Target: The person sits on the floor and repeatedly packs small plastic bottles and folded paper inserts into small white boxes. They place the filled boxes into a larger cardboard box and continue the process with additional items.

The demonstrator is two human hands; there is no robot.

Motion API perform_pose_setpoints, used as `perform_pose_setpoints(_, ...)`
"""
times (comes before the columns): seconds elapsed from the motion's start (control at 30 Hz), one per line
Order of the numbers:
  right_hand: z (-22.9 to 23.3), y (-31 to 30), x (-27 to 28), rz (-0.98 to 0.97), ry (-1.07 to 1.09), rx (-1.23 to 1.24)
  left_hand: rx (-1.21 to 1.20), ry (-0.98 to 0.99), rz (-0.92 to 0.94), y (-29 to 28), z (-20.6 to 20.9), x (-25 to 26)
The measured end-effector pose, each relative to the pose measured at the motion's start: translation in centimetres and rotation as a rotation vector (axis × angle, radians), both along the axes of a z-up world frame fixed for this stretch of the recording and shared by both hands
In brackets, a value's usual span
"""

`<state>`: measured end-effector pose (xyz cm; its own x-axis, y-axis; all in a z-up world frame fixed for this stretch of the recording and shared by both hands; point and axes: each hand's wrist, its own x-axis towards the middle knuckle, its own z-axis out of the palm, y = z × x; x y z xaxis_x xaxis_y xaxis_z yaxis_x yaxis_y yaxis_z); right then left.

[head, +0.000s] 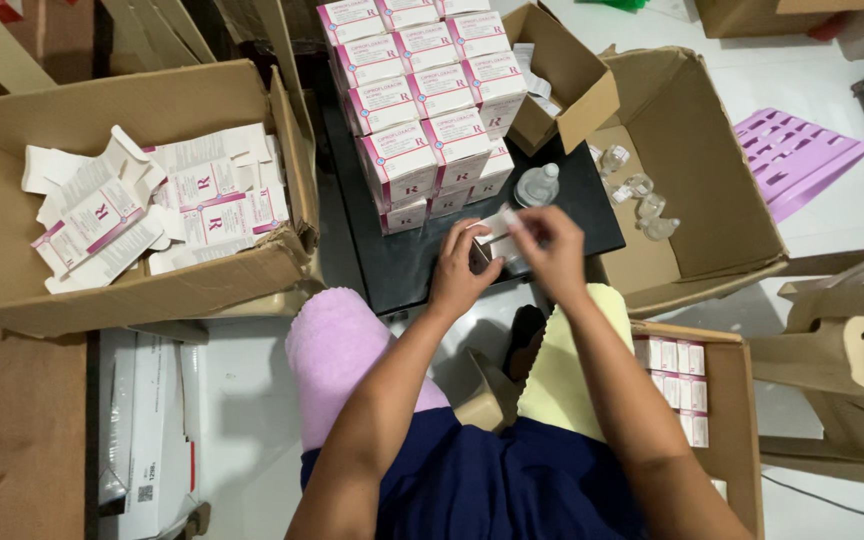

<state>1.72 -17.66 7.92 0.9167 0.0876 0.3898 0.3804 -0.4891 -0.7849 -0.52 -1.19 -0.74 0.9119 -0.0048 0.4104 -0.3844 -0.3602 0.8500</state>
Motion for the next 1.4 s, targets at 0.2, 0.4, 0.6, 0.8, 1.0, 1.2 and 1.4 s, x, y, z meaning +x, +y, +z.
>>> perform_pose_setpoints(0.2, 0.0, 2.4, -2.1, 0.061, -0.188, -0.284, -0.039, 0.062, 0.005, 0.5, -0.1, -0.2)
perform_pose_setpoints(0.4, 0.2, 2.7, -2.2, 0.036, -0.31, -0.319, 0.023, 0.16, 0.045, -0.1, -0.9, -0.2)
perform_pose_setpoints(0.6, 0.7, 2.6, -2.3, 0.014, -0.308, -0.344, 0.025, -0.052, 0.057, -0.6, -2.1, 0.1)
perform_pose_setpoints(0.8, 0.6, 2.9, -2.6, -0.016, -0.314, -0.367, -0.049, -0.066, 0.017, -0.9, -1.8, -0.2)
perform_pose_setpoints(1.0, 0.1, 3.2, -2.1, -0.023, -0.327, -0.382, -0.064, 0.072, 0.009, -0.9, -0.7, -0.4)
perform_pose_setpoints(1.2, 0.4, 3.1, -1.8, -0.004, -0.344, -0.43, -0.102, 0.111, 0.035, -1.1, -0.5, -0.3)
perform_pose_setpoints(1.4, 0.7, 2.8, -1.8, 0.011, -0.332, -0.432, -0.11, 0.134, 0.043, -1.1, -0.6, -0.4)
